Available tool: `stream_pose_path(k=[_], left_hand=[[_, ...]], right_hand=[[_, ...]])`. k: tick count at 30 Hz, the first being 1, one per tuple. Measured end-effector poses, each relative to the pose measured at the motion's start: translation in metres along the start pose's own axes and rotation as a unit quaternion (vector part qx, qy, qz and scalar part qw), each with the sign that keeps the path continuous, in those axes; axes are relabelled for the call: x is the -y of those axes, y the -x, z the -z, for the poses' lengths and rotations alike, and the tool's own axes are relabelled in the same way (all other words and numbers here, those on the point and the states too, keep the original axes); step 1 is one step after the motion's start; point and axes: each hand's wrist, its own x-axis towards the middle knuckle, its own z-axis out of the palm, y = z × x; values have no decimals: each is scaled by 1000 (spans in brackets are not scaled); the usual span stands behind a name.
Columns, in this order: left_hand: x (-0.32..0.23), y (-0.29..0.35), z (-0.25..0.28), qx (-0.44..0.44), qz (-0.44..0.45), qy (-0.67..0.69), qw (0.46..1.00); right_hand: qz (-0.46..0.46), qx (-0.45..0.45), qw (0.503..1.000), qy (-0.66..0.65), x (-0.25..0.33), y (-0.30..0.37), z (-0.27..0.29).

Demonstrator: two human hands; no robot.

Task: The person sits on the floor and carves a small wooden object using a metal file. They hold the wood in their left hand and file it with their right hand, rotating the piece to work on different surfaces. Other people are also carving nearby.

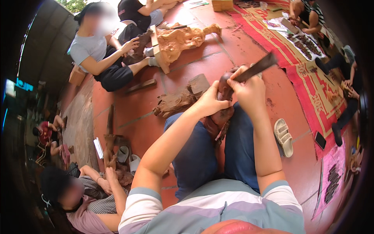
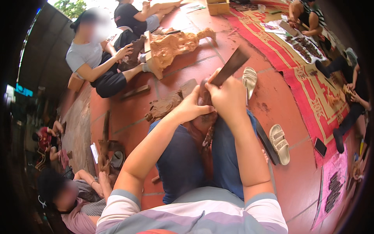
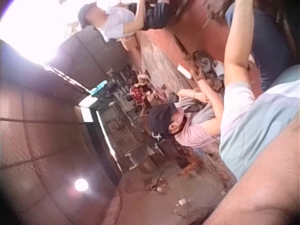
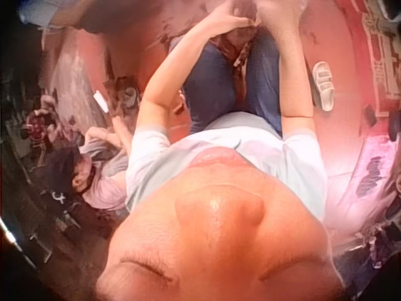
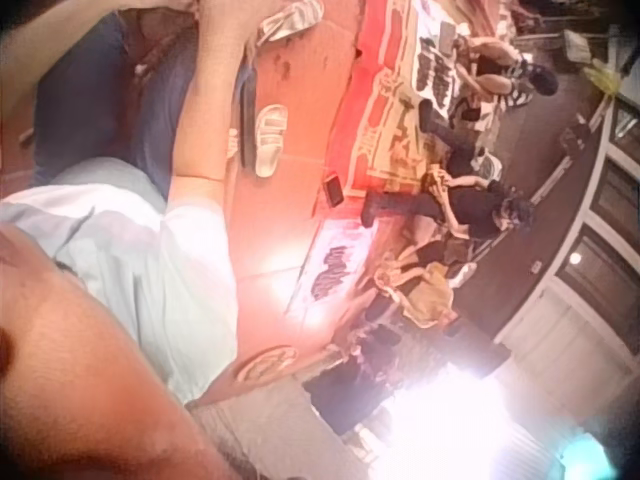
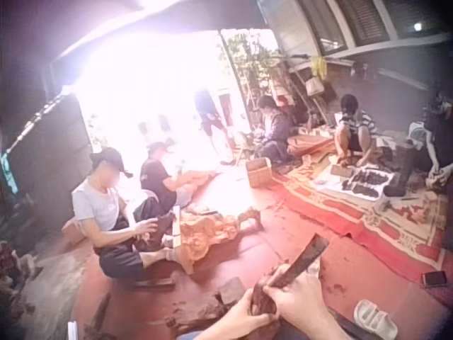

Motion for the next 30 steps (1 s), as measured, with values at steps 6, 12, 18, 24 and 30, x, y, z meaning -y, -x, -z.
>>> stream_pose_path(k=[6,12,18,24,30], left_hand=[[10,-2,0,3,13,-8,1000],[-6,-3,-3,19,24,7,1000],[11,-5,3,23,-9,83,996],[5,-4,2,7,4,16,1000],[8,-6,1,1,0,3,1000]], right_hand=[[89,-39,994,-53,-7,0,-1],[-89,-21,971,-222,-32,-24,12],[24,-2,998,-54,-12,-7,-5],[42,-17,991,-127,-2,-6,1],[-54,4,959,-277,-35,-23,6]])
